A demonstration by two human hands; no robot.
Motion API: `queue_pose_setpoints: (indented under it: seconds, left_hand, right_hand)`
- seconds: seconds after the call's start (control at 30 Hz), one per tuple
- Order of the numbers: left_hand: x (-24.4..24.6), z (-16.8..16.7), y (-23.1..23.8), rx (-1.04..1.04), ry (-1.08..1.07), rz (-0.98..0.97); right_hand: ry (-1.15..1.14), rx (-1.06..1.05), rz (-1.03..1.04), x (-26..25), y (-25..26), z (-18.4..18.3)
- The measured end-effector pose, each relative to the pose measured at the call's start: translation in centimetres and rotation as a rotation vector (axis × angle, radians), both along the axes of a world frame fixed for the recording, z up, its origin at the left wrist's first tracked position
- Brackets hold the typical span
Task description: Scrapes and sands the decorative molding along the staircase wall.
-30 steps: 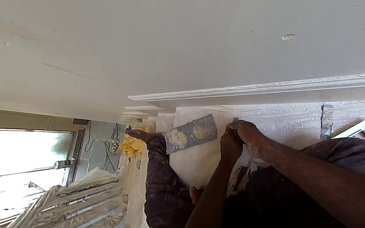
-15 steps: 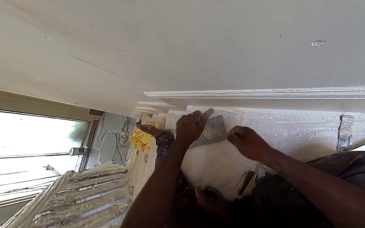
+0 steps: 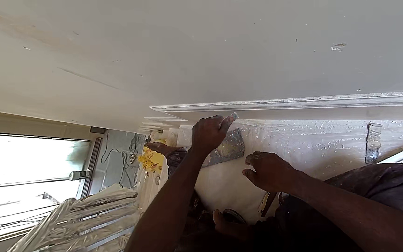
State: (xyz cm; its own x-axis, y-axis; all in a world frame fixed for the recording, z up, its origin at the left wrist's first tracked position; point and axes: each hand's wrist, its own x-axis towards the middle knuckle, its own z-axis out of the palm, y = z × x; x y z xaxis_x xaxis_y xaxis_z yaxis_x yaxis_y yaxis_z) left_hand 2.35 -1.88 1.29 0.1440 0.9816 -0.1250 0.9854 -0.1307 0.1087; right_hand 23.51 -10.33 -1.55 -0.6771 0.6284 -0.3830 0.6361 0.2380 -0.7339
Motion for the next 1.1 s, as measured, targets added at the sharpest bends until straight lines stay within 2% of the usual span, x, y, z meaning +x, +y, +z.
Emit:
queue_pose_setpoints:
  seconds: [0.07,0.2,0.27,0.5,0.57,0.63,0.73,0.9,1.0,1.1]
  left_hand:
    - [0.5,0.3,0.3,0.021,0.024,-0.014]
    - [6.9,0.6,1.3,-0.03,0.105,-0.048]
    - [8.6,0.4,1.1,-0.016,0.125,-0.074]
    - [3.7,0.8,-0.4,0.032,0.114,-0.052]
    - [4.8,0.8,0.1,0.024,0.119,-0.051]
    - [8.2,0.8,0.8,-0.022,0.116,-0.048]
    - [11.9,-0.1,0.4,0.039,0.093,-0.106]
    - [8.0,-0.1,-1.4,-0.007,0.099,-0.059]
    - [5.5,0.3,-1.6,0.06,0.114,-0.061]
    - [8.3,0.5,-0.5,0.049,0.13,-0.056]
  right_hand:
    - [-0.016,0.004,0.052,-0.2,-0.2,0.2]
    - [-0.039,-0.012,0.099,-0.6,-0.5,0.0]
    - [-0.057,-0.008,0.098,-0.2,-0.4,0.0]
    - [-0.04,0.026,0.121,-0.4,-0.8,0.6]
    - [-0.035,0.014,0.142,-0.6,-0.9,0.7]
    - [-0.03,0.011,0.154,-0.6,-1.0,0.6]
    - [-0.05,0.011,0.148,-0.2,-0.9,0.4]
    - [-0.058,0.02,0.153,-0.1,-1.0,0.3]
    - [-0.054,0.003,0.2,-0.3,-1.3,0.7]
    - [-0.036,-0.01,0.232,-0.6,-1.5,0.7]
